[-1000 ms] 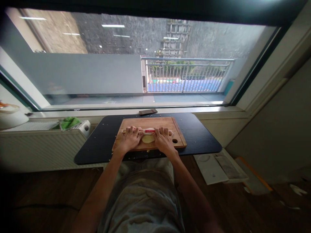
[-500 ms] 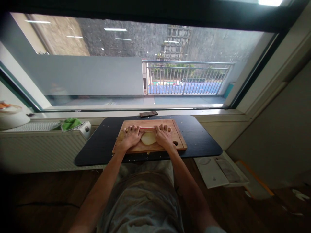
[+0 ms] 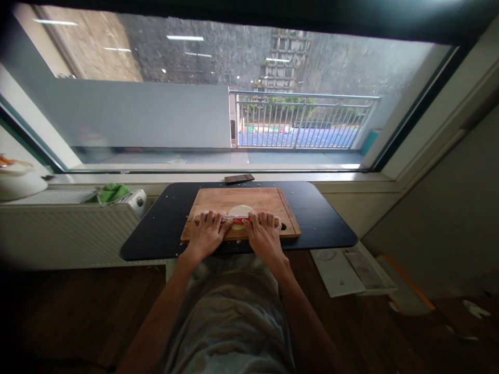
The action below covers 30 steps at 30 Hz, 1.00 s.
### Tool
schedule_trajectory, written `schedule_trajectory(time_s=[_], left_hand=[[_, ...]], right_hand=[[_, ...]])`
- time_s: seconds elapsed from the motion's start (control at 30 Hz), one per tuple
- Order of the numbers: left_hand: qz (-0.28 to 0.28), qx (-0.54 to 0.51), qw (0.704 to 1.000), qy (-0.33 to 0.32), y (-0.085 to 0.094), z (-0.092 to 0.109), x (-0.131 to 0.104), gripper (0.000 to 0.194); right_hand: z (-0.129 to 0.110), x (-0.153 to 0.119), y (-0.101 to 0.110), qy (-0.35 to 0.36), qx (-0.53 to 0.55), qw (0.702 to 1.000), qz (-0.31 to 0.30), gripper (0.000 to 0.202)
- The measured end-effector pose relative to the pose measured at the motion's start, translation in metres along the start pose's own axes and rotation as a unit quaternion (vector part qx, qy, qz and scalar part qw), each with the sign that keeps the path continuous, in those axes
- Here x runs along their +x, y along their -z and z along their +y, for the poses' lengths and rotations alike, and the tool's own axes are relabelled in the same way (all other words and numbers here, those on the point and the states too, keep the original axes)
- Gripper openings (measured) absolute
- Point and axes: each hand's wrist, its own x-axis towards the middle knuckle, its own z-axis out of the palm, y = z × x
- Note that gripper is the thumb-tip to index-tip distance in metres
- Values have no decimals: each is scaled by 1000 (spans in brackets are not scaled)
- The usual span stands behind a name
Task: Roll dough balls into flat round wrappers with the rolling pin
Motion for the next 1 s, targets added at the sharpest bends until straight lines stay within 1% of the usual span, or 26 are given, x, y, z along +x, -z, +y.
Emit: schedule_trajectory(time_s=[0.1,0.23,0.4,0.53,0.67,0.73,0.8,0.87,1.0], left_hand=[[-7,3,1000,4,3,2,2,44],[-27,2,1000,8,7,3,12,45],[-32,-3,999,3,3,0,23,50],[-43,-3,999,8,-3,-6,41,53],[-71,-4,997,23,-9,-10,65,56],[-79,-5,996,29,-12,-10,72,58],[-79,-6,996,36,-13,-10,75,60],[-74,-6,997,37,-13,-9,72,60],[-56,-6,998,26,-5,-8,57,54]], right_hand=[[0,1,-1,-4,3,1000,-3,47],[2,11,-1,-6,1,1000,-27,48],[8,29,-2,-1,8,998,-56,50],[13,47,-9,8,13,997,-70,51],[20,70,-19,13,-4,997,-77,52],[23,81,-22,14,-2,997,-82,51],[24,87,-23,19,6,996,-86,51],[23,86,-22,15,13,996,-82,51],[14,66,-14,-14,6,998,-55,48]])
